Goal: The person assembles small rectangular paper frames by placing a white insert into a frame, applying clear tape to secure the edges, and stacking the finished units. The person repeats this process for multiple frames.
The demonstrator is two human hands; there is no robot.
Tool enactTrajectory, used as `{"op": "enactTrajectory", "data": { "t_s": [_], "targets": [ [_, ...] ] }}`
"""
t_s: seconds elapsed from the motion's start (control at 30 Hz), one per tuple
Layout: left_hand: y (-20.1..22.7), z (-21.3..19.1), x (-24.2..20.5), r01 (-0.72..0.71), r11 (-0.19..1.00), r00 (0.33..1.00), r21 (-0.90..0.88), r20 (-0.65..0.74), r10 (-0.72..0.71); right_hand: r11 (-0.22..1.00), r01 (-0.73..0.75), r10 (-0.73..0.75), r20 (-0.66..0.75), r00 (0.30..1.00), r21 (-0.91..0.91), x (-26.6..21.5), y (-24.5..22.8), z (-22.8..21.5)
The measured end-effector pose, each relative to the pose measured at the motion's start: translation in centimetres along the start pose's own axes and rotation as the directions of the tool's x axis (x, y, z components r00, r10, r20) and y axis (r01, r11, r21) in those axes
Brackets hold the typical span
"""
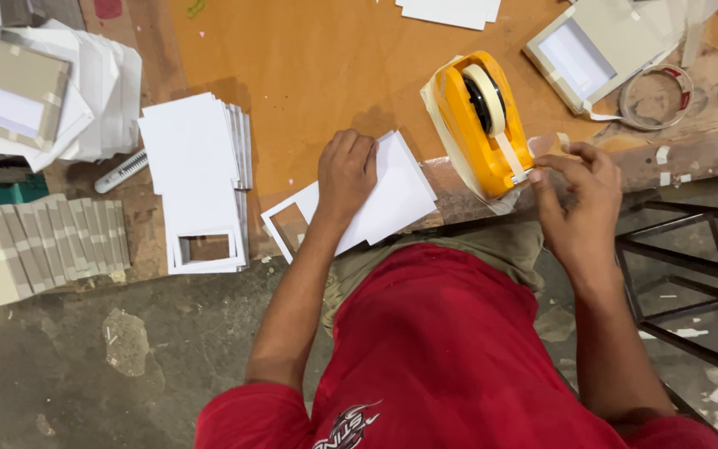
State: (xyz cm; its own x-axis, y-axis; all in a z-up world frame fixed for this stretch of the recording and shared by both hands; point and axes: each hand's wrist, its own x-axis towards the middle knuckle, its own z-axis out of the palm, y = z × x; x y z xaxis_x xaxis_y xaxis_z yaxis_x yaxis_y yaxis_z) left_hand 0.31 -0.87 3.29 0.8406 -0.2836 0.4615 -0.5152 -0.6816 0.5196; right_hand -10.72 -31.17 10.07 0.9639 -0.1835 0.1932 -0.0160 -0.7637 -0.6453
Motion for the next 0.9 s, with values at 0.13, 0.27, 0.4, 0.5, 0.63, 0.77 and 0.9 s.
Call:
{"op": "enactTrajectory", "data": {
  "t_s": [0.13, 0.27, 0.4, 0.5, 0.63, 0.77, 0.9],
  "targets": [
    [-0.1, 0.1, -0.1, 0.004, 1.000, 1.000, 0.011, -0.003, -0.004, 0.999, -0.054, 0.054, 0.119, 0.991, -0.008, 1.3, -0.8, 0.3],
    [-0.3, 0.2, -0.1, 0.013, 1.000, 1.000, 0.005, 0.005, -0.013, 0.996, 0.035, -0.021, 0.162, 0.987, -0.083, 1.8, -0.7, 0.0],
    [-0.2, 0.1, -0.1, 0.021, 1.000, 1.000, 0.001, 0.009, -0.021, 0.999, -0.029, 0.036, 0.175, 0.984, -0.039, 2.2, -0.4, 0.1],
    [-0.2, 0.1, 0.1, 0.019, 1.000, 1.000, 0.004, 0.005, -0.019, 0.982, -0.168, 0.150, 0.187, 0.971, 0.083, 2.5, -0.1, 0.2],
    [-0.3, 0.2, -0.1, 0.021, 1.000, 1.000, -0.003, 0.012, -0.021, 0.969, -0.217, 0.192, 0.202, 0.960, 0.113, 1.8, 0.4, 0.2],
    [-0.3, 0.1, 0.0, 0.023, 1.000, 1.000, -0.014, 0.004, -0.023, 0.934, -0.334, 0.303, 0.208, 0.930, 0.131, 0.3, 0.7, 0.1],
    [-0.3, 0.2, -0.1, 0.021, 1.000, 1.000, -0.005, 0.001, -0.021, 0.941, -0.327, 0.300, 0.233, 0.925, 0.090, -0.6, 1.6, 0.6]
  ]
}}
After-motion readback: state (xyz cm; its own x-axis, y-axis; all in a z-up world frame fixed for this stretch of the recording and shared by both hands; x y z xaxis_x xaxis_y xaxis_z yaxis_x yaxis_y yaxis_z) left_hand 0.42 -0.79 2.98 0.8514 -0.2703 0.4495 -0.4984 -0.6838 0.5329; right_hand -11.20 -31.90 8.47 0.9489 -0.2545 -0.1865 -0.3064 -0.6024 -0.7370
